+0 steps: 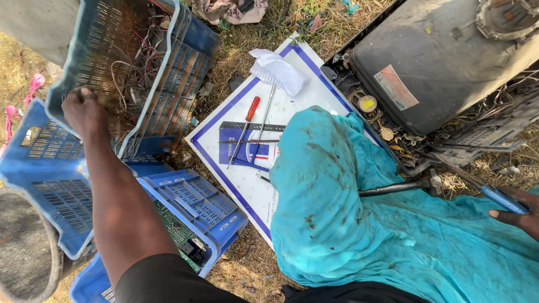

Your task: The person sits on a cloth on the ground and dismantles a broken CRT television, pulling wires and components from the open chassis and using pliers to cut and strip wires. They remove a circuit board from the set and place it into a blue plastic crate alongside other salvaged boards.

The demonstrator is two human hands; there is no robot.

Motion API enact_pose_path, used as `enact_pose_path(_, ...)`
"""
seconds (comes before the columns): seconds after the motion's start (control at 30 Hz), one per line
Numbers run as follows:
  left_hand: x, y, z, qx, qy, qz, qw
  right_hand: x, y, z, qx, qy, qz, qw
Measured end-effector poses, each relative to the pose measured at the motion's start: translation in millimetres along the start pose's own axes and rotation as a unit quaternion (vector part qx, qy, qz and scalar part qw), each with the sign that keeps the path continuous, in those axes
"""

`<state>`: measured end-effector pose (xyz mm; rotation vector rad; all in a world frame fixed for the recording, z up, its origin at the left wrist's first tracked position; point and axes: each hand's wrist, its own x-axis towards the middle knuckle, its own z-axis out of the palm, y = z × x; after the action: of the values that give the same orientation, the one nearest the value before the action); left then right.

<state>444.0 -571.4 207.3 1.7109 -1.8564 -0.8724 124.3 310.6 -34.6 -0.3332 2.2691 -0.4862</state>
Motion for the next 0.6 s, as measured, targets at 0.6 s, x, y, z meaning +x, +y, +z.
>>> enact_pose_path(0.6, 77, 54, -24, 0.133, -0.096, 0.162, 0.973, -34, -56, -31, -0.207, -0.150, 0.150, 0.955)
